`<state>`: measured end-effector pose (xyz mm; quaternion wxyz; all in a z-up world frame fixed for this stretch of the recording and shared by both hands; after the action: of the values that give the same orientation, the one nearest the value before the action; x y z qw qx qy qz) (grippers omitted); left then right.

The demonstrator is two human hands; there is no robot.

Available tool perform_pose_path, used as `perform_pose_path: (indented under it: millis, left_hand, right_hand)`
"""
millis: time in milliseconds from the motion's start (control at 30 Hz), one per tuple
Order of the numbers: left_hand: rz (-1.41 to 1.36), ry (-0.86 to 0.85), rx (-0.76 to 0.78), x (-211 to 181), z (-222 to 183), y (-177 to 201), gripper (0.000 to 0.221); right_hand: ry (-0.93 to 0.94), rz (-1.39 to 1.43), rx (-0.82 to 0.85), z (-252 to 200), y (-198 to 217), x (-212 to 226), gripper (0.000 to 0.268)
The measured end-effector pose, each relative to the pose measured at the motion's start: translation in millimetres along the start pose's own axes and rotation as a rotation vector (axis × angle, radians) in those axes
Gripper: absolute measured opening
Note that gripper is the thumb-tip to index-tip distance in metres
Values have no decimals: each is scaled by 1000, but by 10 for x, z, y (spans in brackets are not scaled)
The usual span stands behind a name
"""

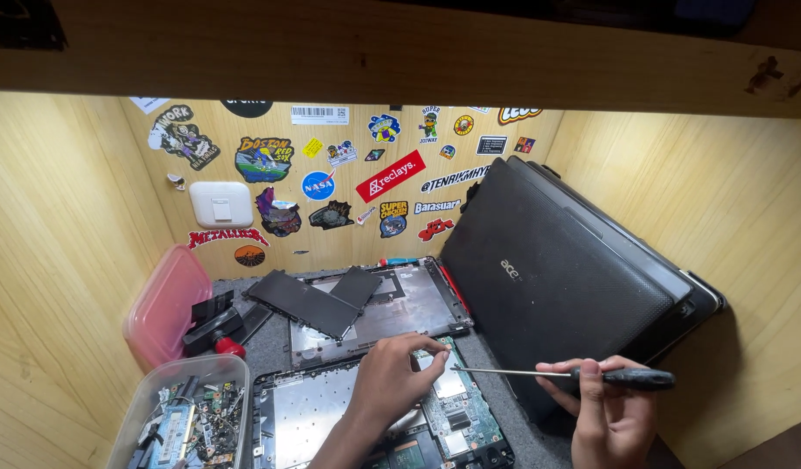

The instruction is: Securing a motherboard into a laptop chassis using a screwdriver and small screws.

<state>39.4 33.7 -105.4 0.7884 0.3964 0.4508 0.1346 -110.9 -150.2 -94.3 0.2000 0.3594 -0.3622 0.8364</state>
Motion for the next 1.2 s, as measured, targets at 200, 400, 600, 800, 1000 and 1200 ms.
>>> perform_pose_path:
  millis: [200, 400, 600, 800, 1000, 1200]
  left_hand:
    - [34, -4, 15, -18, 12, 25, 25]
    - [33, 38, 54, 66, 49, -47, 22]
    - [31, -41, -17, 72, -12, -1, 14]
    - [-5, -53, 11, 45, -23, -9, 13]
    - [4, -98, 42, 50, -4, -27, 23]
    - [-10, -92, 41, 50, -11, -16, 18]
  right_hand:
    - [-13, -2, -97, -12, -63, -107, 10]
    - [-32, 20, -89, -10, 70, -153, 12]
    - [-12, -63, 5, -154, 113, 9, 14]
    - [58, -126, 67, -177, 26, 149, 14]
    - [127, -140, 84, -109, 17, 154, 16]
    - [133, -147, 110, -87, 21, 155, 12]
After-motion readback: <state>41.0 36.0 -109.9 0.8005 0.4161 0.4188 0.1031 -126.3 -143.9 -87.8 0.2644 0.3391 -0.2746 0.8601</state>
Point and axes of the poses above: each hand's wrist, its own z-axis towards the middle knuckle, its own y-axis out of the back of the hand, x = y × z, the point moved 3 cm from there along z, towards the middle knuckle, and after that the axes turned 14 degrees about z, right-handed, at the moved point
